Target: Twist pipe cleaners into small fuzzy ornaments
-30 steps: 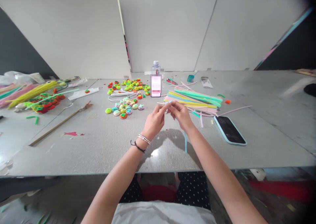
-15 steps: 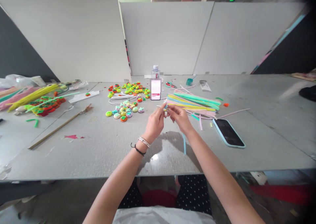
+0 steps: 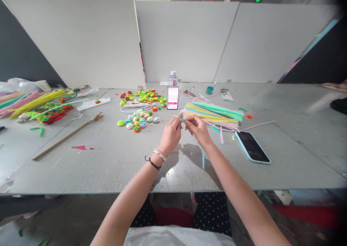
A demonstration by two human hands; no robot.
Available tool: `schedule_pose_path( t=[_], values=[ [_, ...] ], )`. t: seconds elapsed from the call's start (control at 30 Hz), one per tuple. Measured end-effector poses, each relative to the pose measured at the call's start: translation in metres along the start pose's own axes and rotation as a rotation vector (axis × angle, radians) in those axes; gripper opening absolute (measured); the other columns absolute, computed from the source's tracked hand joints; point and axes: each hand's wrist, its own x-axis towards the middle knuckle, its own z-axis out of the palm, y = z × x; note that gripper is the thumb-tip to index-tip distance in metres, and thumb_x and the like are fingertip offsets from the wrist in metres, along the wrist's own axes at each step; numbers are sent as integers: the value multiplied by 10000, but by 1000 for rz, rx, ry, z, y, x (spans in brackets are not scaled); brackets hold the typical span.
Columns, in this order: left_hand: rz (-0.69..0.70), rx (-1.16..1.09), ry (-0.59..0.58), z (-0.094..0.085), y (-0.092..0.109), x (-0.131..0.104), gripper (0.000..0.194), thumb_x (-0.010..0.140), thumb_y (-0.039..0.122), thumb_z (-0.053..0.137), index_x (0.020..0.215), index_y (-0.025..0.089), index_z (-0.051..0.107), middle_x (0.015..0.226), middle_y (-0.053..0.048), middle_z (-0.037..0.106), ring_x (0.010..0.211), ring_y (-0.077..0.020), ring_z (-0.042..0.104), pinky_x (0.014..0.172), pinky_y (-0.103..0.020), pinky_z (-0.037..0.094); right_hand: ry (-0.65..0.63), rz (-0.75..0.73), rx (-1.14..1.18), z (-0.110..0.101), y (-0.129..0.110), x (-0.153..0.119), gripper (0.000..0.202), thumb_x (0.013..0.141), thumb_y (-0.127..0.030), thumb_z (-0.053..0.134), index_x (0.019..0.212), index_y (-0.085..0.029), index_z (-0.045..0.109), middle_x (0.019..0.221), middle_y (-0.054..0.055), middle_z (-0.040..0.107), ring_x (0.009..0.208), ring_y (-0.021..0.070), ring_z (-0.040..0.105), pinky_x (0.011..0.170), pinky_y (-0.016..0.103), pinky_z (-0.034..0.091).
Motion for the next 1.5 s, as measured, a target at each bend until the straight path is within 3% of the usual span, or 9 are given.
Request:
schedule_pose_path(
  t=[0.17, 0.33, 0.47, 0.67, 0.9, 1.17, 1.3, 1.37, 1.5],
  values=[
    [-71, -131, 31, 1, 1, 1, 440, 894, 191, 390, 1325, 203, 480, 810, -31, 587, 713, -119, 500, 698, -223, 398, -20, -18, -55, 0, -5, -2, 328, 729, -485, 669, 741, -175, 562, 553, -32, 547, 418, 71, 396, 365, 196, 279],
    [-268, -422, 4, 1, 1, 3, 438, 857, 225, 449, 1288, 200, 525, 598, 50, 463, 533, -72, 385, 528, -176, 325, -42, -32, -80, -2, -6, -1, 340, 740, -498, 654, 711, -173, 560, 566, -21, 557, 426, 74, 394, 384, 204, 293],
    [-432, -758, -74, -3, 4, 6, 467, 828, 307, 504, 1274, 171, 533, 527, 84, 336, 423, -50, 265, 414, -170, 224, -79, -67, -101, -3, -5, 0, 336, 756, -490, 643, 702, -170, 556, 581, -18, 563, 427, 72, 395, 398, 208, 302],
    [-545, -1130, -226, -11, 11, 9, 430, 775, 326, 609, 1169, 157, 579, 578, 84, 319, 398, -17, 222, 371, -145, 150, -64, -46, -101, -5, -1, 2, 345, 748, -495, 649, 687, -174, 540, 597, -22, 552, 444, 75, 388, 408, 213, 303],
    [-583, -1291, -308, -16, 15, 9, 280, 798, 280, 594, 1043, 144, 602, 598, 81, 297, 383, -1, 199, 340, -106, 137, 29, -143, -181, -11, -1, 6, 329, 767, -478, 638, 678, -176, 541, 622, -11, 549, 557, 102, 459, 529, 227, 355],
    [-634, -1455, -334, -13, 15, 8, 170, 834, 237, 562, 980, 150, 582, 590, 86, 266, 360, 1, 190, 304, -86, 149, -88, -133, -57, -8, 2, 6, 303, 763, -460, 653, 712, -186, 532, 647, -31, 499, 535, 87, 418, 504, 221, 347],
    [-714, -1572, -384, -15, 11, 9, 60, 863, 173, 496, 881, 143, 544, 590, 81, 280, 349, 0, 196, 293, -79, 157, -49, -130, 67, -4, 5, 6, 330, 747, -445, 674, 950, -232, 525, 677, -47, 488, 536, 89, 415, 464, 206, 320],
    [-750, -1634, -423, -18, 10, 10, 98, 889, 160, 442, 830, 138, 517, 595, 75, 301, 347, 0, 200, 292, -78, 160, -81, -132, 66, -4, 3, 4, 401, 761, -437, 664, 1083, -253, 511, 691, -47, 483, 540, 91, 409, 459, 207, 308],
    [-802, -1701, -506, -21, 7, 11, 199, 923, 149, 360, 758, 132, 469, 594, 68, 307, 345, 2, 204, 294, -79, 154, -196, -77, -11, -8, -3, 1, 359, 811, -452, 600, 1101, -242, 581, 715, -30, 500, 528, 84, 361, 465, 223, 275]
  ],
)
